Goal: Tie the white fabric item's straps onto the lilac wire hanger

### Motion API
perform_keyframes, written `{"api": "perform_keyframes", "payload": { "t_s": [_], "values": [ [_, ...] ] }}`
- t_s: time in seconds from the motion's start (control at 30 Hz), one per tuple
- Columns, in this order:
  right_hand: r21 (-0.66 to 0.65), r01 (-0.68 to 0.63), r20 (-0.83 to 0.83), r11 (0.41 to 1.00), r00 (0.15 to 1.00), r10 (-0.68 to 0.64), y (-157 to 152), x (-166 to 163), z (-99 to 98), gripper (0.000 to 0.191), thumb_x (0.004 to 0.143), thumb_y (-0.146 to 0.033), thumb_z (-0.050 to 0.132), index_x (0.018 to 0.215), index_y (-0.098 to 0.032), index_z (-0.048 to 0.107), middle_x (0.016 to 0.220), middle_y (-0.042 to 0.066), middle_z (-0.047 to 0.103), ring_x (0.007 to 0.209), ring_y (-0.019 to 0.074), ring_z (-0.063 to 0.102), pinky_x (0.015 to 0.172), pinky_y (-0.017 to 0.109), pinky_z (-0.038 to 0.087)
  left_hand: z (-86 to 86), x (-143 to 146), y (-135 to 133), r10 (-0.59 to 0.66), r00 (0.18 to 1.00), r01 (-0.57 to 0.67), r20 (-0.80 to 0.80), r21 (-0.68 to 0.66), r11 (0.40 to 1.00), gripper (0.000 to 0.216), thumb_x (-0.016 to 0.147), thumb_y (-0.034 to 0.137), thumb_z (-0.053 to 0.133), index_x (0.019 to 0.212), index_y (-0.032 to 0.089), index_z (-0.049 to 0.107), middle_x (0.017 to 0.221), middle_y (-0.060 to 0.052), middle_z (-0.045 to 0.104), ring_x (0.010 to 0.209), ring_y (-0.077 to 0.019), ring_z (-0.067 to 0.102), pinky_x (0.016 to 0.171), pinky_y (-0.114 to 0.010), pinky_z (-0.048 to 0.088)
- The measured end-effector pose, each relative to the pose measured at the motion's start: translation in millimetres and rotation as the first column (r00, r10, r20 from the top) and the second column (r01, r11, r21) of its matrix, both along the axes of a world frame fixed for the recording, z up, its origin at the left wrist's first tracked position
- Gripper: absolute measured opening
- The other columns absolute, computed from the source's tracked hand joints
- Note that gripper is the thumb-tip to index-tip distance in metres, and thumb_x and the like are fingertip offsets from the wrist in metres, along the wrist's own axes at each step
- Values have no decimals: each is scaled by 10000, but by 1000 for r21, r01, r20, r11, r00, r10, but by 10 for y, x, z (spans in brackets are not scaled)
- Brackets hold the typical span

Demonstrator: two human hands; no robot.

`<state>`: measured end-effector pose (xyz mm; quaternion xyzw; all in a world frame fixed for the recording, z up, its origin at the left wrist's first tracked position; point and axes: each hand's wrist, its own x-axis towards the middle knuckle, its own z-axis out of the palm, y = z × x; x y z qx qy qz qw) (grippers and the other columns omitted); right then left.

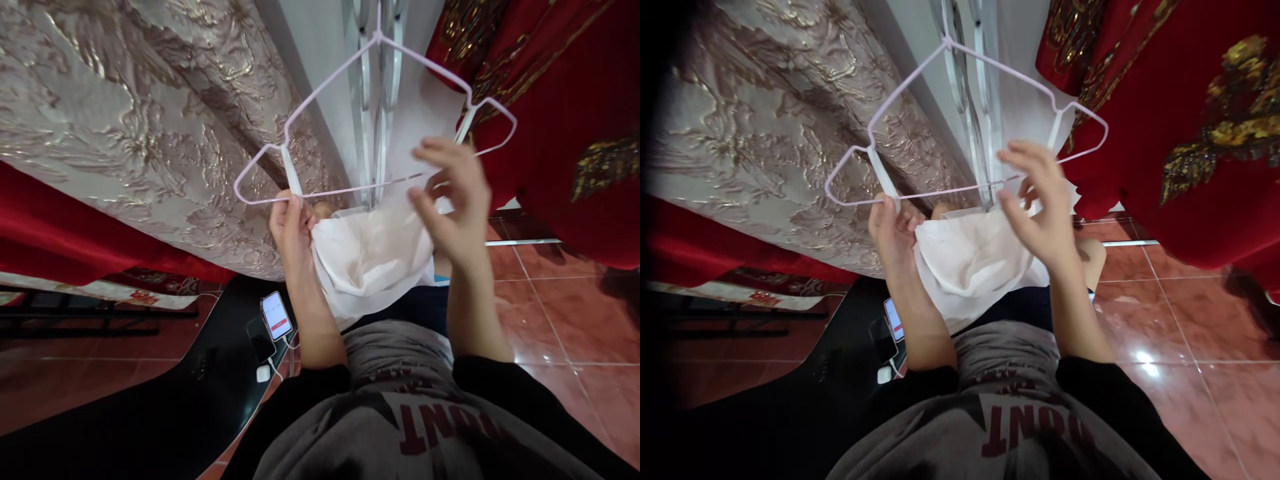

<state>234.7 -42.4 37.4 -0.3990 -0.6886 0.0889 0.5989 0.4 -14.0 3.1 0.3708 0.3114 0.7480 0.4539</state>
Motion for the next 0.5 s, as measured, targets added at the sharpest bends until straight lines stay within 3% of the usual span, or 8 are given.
{"api": "perform_keyframes", "payload": {
  "t_s": [0.1,0.27,0.37,0.5],
  "values": [
    [-213,-110,42,971,992,121,-61,-183,-241,369,958,-296,689,1324,-342,693,1403,63,659,740,128,585,615,330,545,-14,14,6,79,993,-77,-86,27,997,337,878,413,918,815,228,644,612,67,384,493,-99,403,526,-231,423],
    [-204,-59,-11,977,998,58,-31,-248,-361,289,969,-340,689,1258,-326,693,1243,53,678,634,101,470,593,336,532,-76,-33,-23,252,909,-251,-333,48,967,218,946,404,832,895,196,792,780,-21,703,703,-147,663,679,-252,536],
    [-202,-67,-22,977,998,64,-16,-222,-359,270,976,-351,683,1245,-319,691,1250,50,667,623,92,460,591,334,524,-86,-100,-66,298,850,-281,-434,105,954,148,938,327,827,875,193,833,829,-33,760,783,-166,711,783,-280,573],
    [-155,-50,-57,987,998,42,-30,-239,-392,261,996,-365,672,1249,-304,680,1247,48,656,639,89,490,602,322,518,-26,-111,-151,302,831,-268,-467,139,953,98,907,248,833,834,183,834,814,-46,765,782,-166,718,796,-279,580]
  ]
}}
